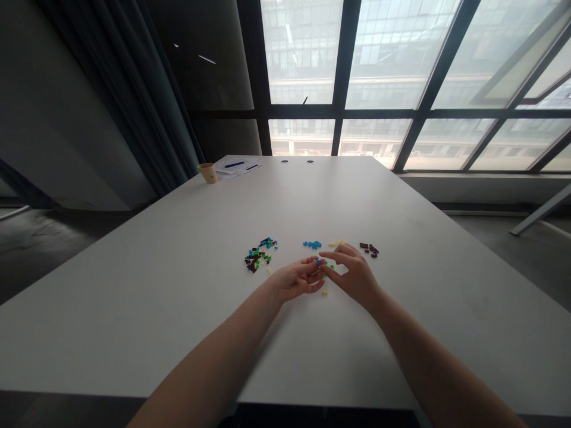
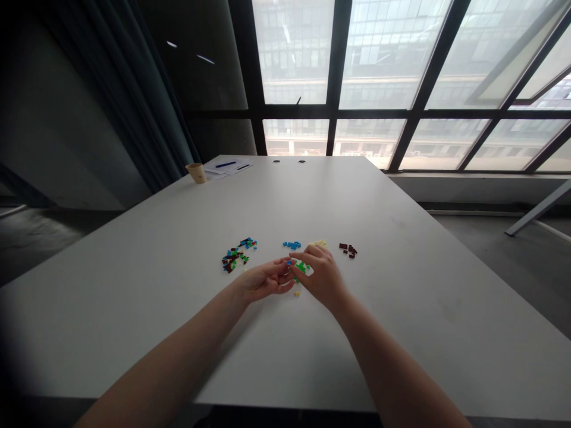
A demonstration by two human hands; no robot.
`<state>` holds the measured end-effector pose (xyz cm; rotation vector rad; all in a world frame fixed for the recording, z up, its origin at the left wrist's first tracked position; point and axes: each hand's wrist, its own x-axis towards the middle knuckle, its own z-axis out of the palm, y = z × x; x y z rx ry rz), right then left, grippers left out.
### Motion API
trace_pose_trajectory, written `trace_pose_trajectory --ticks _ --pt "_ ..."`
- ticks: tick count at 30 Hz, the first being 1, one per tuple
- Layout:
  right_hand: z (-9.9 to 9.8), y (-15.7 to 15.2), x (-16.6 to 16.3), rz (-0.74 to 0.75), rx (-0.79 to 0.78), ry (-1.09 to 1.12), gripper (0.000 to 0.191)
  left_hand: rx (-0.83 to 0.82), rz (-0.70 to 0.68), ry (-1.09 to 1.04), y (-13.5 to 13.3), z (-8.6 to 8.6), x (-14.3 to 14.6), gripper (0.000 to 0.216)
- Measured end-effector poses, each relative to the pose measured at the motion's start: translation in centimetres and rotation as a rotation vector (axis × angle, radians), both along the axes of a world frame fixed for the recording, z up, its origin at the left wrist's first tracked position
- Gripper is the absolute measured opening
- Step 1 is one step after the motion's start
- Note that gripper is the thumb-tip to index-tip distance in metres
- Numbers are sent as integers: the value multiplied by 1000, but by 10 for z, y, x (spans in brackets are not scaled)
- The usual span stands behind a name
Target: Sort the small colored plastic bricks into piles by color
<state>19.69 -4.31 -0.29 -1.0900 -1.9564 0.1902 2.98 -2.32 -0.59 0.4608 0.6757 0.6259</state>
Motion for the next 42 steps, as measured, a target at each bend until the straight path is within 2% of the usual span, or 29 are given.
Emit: trace_pose_trajectory --ticks 4,6,8,11,12,14,16,18,21,26,30,37,42 --pt "-1 0 -2 -4 -17 -29 13 50 -7 43 -1 3 3 16" --pt "-2 1 -2 -36 -36 -43 11 152 28 161 0 6 3 17" --pt "-2 7 -3 -91 -70 -62 12 375 146 409 3 9 -1 15" --pt "-2 22 -5 -168 -161 -122 12 866 413 901 11 13 -13 10" --pt "-1 29 -7 -181 -195 -149 12 1007 466 1041 13 13 -18 12" --pt "1 44 -14 -194 -259 -219 11 1173 466 1281 17 13 -28 18" --pt "3 58 -22 -209 -307 -294 12 1171 362 1513 19 12 -35 21" --pt "3 70 -32 -229 -347 -362 14 1059 223 1710 19 11 -39 22" --pt "-2 82 -44 -257 -404 -435 15 894 99 1792 19 9 -41 20" --pt "-14 92 -50 -275 -441 -491 15 790 199 1609 20 8 -42 17" --pt "-17 93 -47 -272 -434 -480 16 773 163 1553 22 5 -44 18" --pt "0 88 -19 -303 -281 -230 20 751 202 1495 28 -5 -45 16" --pt "6 64 14 -337 -229 -38 24 738 226 1515 35 -14 -44 17"
